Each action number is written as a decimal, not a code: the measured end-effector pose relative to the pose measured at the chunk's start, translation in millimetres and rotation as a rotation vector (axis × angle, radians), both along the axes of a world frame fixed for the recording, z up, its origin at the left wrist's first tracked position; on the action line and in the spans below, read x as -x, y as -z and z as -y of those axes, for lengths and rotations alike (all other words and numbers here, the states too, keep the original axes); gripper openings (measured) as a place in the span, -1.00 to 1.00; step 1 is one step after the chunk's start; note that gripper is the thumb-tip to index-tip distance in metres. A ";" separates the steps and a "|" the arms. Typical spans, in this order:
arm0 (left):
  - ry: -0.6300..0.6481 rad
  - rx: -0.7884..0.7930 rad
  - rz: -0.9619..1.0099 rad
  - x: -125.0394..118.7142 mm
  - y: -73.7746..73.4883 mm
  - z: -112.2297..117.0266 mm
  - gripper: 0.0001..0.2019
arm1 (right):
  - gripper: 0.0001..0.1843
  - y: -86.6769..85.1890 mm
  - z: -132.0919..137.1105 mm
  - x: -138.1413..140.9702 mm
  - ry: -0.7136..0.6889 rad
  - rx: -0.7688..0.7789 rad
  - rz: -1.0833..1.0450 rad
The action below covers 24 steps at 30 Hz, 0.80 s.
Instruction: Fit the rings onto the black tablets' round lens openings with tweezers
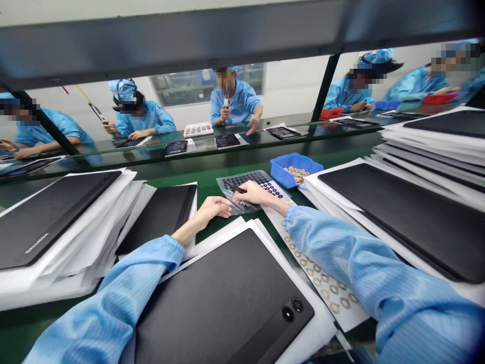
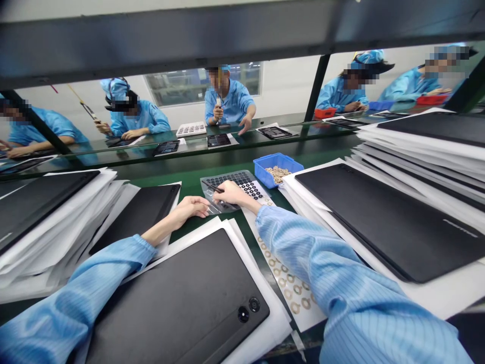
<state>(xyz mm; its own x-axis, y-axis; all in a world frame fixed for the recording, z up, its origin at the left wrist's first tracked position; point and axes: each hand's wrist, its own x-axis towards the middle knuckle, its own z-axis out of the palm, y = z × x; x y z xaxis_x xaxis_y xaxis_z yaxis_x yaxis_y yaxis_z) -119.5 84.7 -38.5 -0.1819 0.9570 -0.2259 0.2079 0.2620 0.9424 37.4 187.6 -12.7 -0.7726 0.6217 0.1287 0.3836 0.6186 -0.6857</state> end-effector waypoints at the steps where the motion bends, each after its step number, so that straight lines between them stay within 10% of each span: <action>1: -0.013 0.009 -0.005 0.0 -0.3 -0.1 -0.78 | -0.81 -0.4 -3.5 -0.7 0.033 -0.026 0.009; 12: -0.036 0.031 -0.109 0.7 -2.6 1.8 -0.77 | -0.67 5.0 -53.1 -28.3 0.381 -0.178 0.196; 24: -0.135 -0.219 -0.768 9.2 -10.4 -12.7 -0.69 | -0.66 22.2 -42.2 -17.5 0.309 -0.299 0.281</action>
